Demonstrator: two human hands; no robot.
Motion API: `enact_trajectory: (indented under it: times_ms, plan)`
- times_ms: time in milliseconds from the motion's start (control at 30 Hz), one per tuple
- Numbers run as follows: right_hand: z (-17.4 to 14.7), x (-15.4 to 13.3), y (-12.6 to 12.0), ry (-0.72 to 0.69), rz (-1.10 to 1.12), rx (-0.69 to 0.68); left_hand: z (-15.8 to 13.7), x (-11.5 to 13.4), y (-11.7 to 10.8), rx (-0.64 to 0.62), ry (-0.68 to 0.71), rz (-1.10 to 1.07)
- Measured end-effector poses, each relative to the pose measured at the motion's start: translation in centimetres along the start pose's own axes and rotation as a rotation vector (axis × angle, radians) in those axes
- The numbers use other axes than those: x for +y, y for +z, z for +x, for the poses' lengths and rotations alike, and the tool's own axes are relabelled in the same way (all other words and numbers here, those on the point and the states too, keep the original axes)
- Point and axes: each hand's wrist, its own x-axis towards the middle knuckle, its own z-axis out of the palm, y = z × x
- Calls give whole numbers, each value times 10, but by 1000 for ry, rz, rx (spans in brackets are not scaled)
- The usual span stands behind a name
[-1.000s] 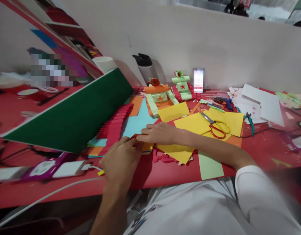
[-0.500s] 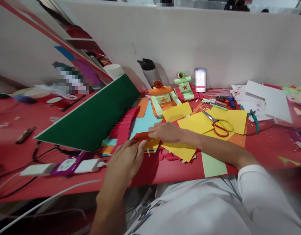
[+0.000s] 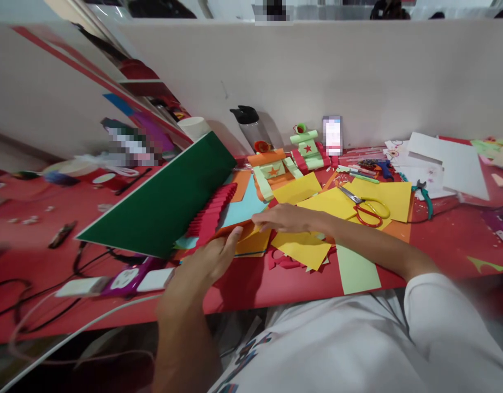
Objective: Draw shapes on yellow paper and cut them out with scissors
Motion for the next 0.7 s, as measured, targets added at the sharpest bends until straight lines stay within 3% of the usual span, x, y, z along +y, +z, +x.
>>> enact_trajectory:
  times_ms: [367, 467, 567, 700]
  plan:
    - [8, 27, -13, 173, 640, 402, -5, -4, -15, 6, 114, -113]
    - [8, 34, -18, 159, 588, 403, -7, 2, -20, 48, 47, -3]
    - [7, 42, -22, 173, 399, 358, -9, 9, -28, 128, -50, 50]
    - [11, 56, -19, 210, 287, 362, -13, 7, -31, 115, -32, 15]
